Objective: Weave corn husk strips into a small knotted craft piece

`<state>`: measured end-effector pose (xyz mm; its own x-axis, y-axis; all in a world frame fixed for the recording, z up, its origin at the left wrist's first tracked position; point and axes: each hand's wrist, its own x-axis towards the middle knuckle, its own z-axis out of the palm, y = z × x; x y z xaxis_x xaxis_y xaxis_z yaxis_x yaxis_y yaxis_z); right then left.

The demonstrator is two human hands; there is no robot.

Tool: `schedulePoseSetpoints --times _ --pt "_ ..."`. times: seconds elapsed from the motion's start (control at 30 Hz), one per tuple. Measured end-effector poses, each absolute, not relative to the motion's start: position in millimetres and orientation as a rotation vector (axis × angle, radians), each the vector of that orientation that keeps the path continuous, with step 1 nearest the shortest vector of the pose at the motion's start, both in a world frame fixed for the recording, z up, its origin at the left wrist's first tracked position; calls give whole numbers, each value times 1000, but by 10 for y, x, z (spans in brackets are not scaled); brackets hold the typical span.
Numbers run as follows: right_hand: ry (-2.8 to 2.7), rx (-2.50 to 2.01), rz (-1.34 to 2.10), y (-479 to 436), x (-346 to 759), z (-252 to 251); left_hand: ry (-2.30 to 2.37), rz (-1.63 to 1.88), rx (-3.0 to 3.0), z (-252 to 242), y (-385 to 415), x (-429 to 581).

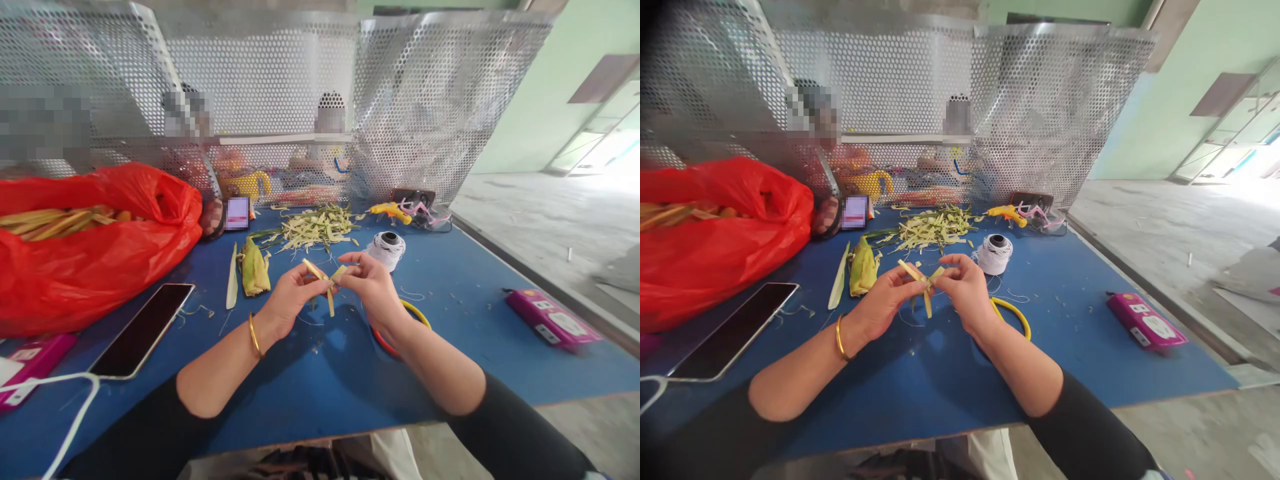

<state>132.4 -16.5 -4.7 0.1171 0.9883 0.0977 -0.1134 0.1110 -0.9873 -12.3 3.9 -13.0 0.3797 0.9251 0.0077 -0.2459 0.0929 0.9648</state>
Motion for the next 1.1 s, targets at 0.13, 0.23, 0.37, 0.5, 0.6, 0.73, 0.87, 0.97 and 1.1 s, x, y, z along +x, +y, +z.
schedulePoseSetpoints --times 0.13,0.23,0.37,0.5,0.6,0.73,0.87,0.97,1.1 --pt "-987 -1116 1279 -146 1351 -49 776 950 1196 -106 44 -141" --pt "-1197 -1160 1048 -161 1356 -52 819 889 1191 -98 40 -148" --pt "-1583 -1216 504 -184 1365 -59 876 794 1201 -96 45 -161" --pt "-1821 -1145 318 -157 1421 -60 883 807 1122 -83 61 -181" --pt "-2002 -997 274 -130 1480 -33 848 787 1037 -66 78 -208" --pt "-2198 -832 260 -114 1547 16 802 735 997 -54 106 -254" --pt "-2280 -785 256 -105 1588 45 776 664 978 -61 129 -289" --pt "-2277 -770 265 -105 1590 46 769 649 1008 -64 135 -303" --pt "-2218 -901 226 -136 1549 55 810 705 1093 -33 130 -301"
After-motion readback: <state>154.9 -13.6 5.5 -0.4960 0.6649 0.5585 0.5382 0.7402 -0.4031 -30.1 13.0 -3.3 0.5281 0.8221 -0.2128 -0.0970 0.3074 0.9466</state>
